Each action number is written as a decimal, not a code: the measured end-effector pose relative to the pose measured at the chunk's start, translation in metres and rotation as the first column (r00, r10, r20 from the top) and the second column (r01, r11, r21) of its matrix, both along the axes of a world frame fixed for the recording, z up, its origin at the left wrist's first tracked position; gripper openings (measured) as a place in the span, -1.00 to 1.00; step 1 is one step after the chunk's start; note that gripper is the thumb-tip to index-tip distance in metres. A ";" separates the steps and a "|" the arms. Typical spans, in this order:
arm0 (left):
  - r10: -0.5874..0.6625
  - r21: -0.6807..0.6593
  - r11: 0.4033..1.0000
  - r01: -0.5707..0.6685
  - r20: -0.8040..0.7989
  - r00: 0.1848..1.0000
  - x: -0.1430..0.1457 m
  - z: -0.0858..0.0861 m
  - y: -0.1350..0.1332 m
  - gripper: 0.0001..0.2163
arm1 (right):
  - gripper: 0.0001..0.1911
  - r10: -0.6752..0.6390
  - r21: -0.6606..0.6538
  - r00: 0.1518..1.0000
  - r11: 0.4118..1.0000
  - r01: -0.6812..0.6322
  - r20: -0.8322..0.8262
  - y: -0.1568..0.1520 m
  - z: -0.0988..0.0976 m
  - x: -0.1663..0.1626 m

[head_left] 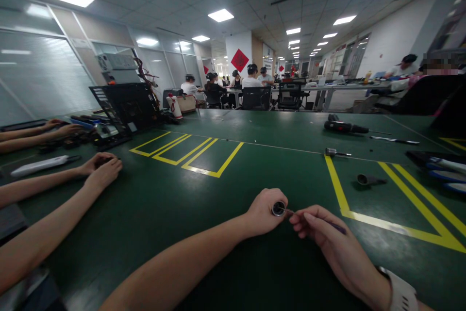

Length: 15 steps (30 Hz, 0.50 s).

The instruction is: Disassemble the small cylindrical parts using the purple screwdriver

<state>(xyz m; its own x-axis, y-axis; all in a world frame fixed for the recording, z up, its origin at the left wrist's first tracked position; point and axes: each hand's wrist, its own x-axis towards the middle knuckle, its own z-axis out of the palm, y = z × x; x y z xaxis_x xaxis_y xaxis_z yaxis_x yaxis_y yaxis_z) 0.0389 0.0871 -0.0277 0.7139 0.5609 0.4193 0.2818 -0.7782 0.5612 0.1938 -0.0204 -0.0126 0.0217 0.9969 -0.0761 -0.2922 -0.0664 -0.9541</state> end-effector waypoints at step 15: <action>-0.032 0.003 1.000 0.031 0.023 0.999 0.000 0.002 0.000 -0.87 | -0.80 -0.034 0.121 0.962 0.993 0.001 0.270 -0.002 -0.012 0.001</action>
<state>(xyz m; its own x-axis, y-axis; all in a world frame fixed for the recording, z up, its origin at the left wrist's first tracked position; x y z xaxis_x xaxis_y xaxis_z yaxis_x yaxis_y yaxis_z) 0.0393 0.0870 -0.0255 0.7212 0.5370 0.4375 0.2441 -0.7881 0.5650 0.1944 -0.0227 -0.0248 0.0425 0.9977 0.0536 -0.0218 0.0546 -0.9983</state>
